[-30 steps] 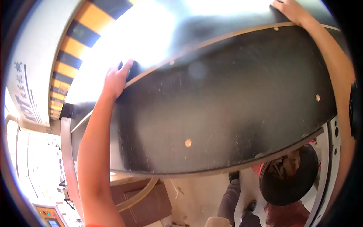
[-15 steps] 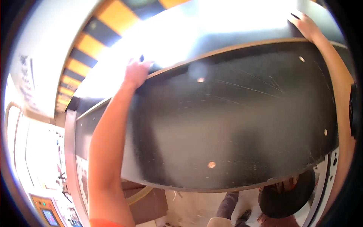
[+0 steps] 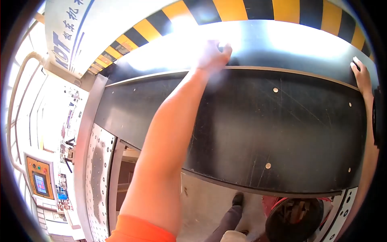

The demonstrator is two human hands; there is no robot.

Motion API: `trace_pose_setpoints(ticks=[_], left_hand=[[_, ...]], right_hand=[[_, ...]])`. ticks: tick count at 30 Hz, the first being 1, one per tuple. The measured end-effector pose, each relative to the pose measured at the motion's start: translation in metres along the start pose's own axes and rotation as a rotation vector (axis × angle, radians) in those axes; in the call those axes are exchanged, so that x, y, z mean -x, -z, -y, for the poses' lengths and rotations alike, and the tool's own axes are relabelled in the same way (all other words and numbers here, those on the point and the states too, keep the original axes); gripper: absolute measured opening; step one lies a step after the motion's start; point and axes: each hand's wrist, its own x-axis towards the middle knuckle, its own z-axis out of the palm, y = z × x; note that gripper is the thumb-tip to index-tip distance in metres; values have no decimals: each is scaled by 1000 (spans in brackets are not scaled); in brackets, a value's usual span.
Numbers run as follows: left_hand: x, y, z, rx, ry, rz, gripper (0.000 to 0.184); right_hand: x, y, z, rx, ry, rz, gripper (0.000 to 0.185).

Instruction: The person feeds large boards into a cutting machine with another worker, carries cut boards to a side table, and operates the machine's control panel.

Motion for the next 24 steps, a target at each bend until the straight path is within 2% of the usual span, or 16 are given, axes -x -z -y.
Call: trace_pose_setpoints(ticks=[3,7,8,10,11,13,14,16,17,19,21,22,24], left_hand=[[-1,-4,9,-33,26,-25,36],[1,-8,7,-73,7,-44,39],[0,-10,10,-73,-14,-63,40],[0,-2,2,-131,50,40,41],[1,-1,0,-155,40,54,41],[5,19,-16,-241,-26,152,41],[4,11,-11,-120,46,73,41],[1,6,-5,-93,137,93,40],[1,6,-4,-52,165,113,40],[-1,2,-1,14,187,168,40],[-3,9,-3,-31,124,165,41],[-3,4,1,-58,124,147,41],[-2,10,0,-52,139,234,49]], right_hand=[[-10,-14,-18,-66,87,-35,46],[3,-6,-6,11,-59,-83,44],[8,-1,5,12,-106,-82,46],[18,8,17,113,-269,34,58],[31,9,30,194,-285,-24,65],[67,33,84,333,-308,-61,78],[86,52,123,390,-316,-40,85],[118,60,164,395,-373,-103,91],[128,81,205,282,-405,39,95],[149,75,263,219,-293,28,95],[156,56,332,255,-218,35,101],[158,31,357,295,-225,-25,104],[148,41,421,348,-350,62,105]])
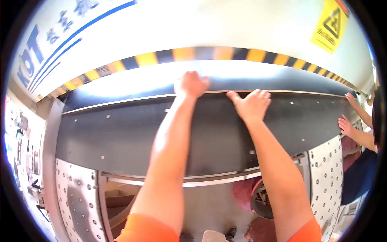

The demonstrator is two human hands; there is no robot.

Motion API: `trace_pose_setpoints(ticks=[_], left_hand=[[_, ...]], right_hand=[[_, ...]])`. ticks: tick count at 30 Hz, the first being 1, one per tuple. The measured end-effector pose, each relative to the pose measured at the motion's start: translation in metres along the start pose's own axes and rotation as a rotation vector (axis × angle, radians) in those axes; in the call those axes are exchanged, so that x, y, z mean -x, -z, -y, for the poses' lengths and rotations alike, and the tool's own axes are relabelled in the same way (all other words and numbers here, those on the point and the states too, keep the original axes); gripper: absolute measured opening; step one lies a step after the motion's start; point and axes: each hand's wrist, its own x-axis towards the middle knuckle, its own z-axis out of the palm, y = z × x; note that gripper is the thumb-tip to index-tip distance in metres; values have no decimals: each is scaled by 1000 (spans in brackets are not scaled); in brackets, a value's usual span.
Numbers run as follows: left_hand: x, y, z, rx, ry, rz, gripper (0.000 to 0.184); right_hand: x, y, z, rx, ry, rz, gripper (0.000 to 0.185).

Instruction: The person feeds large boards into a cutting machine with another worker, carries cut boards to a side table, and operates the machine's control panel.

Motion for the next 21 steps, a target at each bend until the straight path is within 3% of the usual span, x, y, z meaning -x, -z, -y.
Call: trace_pose_setpoints(ticks=[4,6,8,11,14,16,17,18,19,20,21], left_hand=[[11,9,14,-45,-198,-41,41],[36,17,29,208,-383,-170,31],[84,56,55,297,-592,30,25],[188,127,139,380,-670,-180,27],[305,249,264,204,-424,-308,31],[397,344,334,-160,-54,-398,30],[435,397,359,-276,130,-480,33],[470,450,380,-497,237,-581,30],[505,500,407,-627,286,-709,28],[534,544,423,-655,609,-811,32],[565,585,450,-848,534,-963,36]], right_hand=[[-7,12,22,-31,-53,100,97],[-9,-9,16,14,-13,-65,93],[-6,1,19,16,4,-47,87],[-7,10,20,16,47,-18,80],[-11,9,16,-15,138,55,83],[-45,-58,-26,305,464,-19,39],[-62,-92,-45,460,618,-97,45],[-85,-134,-67,514,617,-165,79],[-78,-119,-53,389,445,-71,36],[-72,-103,-38,261,258,-2,49],[-66,-89,-23,152,74,39,98]])
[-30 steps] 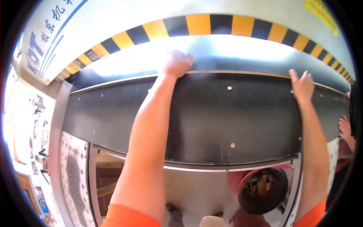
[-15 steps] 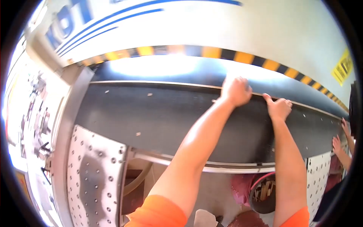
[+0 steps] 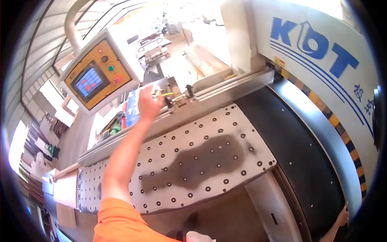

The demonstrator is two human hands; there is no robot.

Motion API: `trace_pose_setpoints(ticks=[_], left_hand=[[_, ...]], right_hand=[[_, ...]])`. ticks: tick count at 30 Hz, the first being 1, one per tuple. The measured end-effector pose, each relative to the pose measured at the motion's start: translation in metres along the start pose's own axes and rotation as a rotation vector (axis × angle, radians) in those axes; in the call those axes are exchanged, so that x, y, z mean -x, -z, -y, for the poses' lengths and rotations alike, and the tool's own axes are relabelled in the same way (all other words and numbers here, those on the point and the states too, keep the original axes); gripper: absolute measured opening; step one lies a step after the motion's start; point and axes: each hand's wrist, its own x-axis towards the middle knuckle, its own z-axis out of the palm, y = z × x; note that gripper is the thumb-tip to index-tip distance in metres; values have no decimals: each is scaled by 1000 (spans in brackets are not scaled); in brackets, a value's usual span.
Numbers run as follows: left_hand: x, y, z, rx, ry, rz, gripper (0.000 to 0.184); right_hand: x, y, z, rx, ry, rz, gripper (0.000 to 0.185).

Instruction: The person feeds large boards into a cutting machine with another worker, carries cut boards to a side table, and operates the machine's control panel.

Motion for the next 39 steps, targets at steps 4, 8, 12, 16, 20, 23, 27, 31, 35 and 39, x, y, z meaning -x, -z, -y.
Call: trace_pose_setpoints(ticks=[4,8,12,16,20,23,27,31,35,39], left_hand=[[-67,43,92,-327,144,-82,51],[-90,45,127,-439,240,-15,62],[-108,54,126,-528,276,110,63],[-108,28,152,-483,89,98,69],[-21,-19,-17,77,-151,120,79],[80,-11,-182,368,-415,527,67],[176,1,-300,866,-864,753,57],[208,14,-356,1004,-1041,937,35],[225,11,-362,1013,-1076,994,34],[227,6,-354,1003,-1076,1045,32]], right_hand=[[11,20,15,79,19,143,90],[15,24,7,58,14,36,88],[15,17,4,12,145,-155,81],[31,41,1,-17,308,-324,72],[50,86,23,-82,50,-120,83],[52,90,28,-37,-22,-10,90],[54,112,32,-78,-56,121,100],[53,98,34,-156,-200,178,114],[51,94,35,-212,-244,222,120],[52,98,34,-256,-234,257,118]])
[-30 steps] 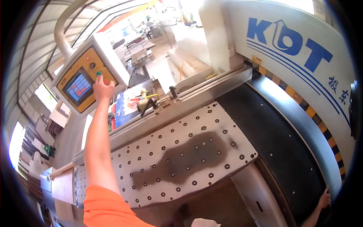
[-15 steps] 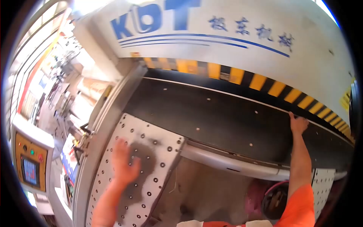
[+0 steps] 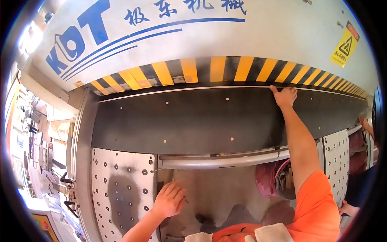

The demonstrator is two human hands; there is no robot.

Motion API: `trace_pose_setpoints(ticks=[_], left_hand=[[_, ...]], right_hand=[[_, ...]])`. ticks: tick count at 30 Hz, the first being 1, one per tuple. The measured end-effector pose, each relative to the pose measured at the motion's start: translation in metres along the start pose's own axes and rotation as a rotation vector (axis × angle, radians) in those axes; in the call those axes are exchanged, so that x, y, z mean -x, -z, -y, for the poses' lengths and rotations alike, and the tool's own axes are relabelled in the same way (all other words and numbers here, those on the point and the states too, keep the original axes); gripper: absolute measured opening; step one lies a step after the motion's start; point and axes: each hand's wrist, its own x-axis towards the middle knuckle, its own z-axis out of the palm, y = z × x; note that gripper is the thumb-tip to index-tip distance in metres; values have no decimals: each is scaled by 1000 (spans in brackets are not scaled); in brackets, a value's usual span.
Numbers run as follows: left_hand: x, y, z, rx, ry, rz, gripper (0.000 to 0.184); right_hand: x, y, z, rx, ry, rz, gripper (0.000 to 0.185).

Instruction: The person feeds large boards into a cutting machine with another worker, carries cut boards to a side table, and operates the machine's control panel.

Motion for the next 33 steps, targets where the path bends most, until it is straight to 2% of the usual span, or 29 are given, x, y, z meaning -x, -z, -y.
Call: trace_pose_setpoints(ticks=[5,12,15,18,20,21,22,25,28,29,31,33], left_hand=[[11,-7,7,-20,-3,7,31],[16,-7,15,52,42,-35,32],[17,-8,14,24,54,-64,32],[24,-17,14,-61,81,-117,32],[32,-17,3,-101,132,-134,33],[39,-20,-4,-132,165,-158,33],[54,-22,-9,-167,200,-181,34],[122,-13,-60,-237,313,-74,43],[199,-8,-125,-278,468,-70,52],[231,-12,-143,-295,543,-79,54],[280,-20,-165,-321,670,-100,59],[294,-23,-173,-339,735,-122,62]], right_hand=[[3,10,5,18,-8,54,120],[-3,1,2,84,21,-24,121],[-9,-16,-5,119,66,-171,115],[-10,-18,-6,166,67,-216,108],[12,21,2,175,141,-121,98],[8,14,-3,163,185,-203,94],[0,1,-9,144,227,-286,91],[4,15,2,167,91,-23,101],[1,-12,-13,170,39,-76,106],[15,-6,-17,121,95,20,96],[46,-3,-30,106,260,33,87],[84,10,-47,66,400,40,77]])
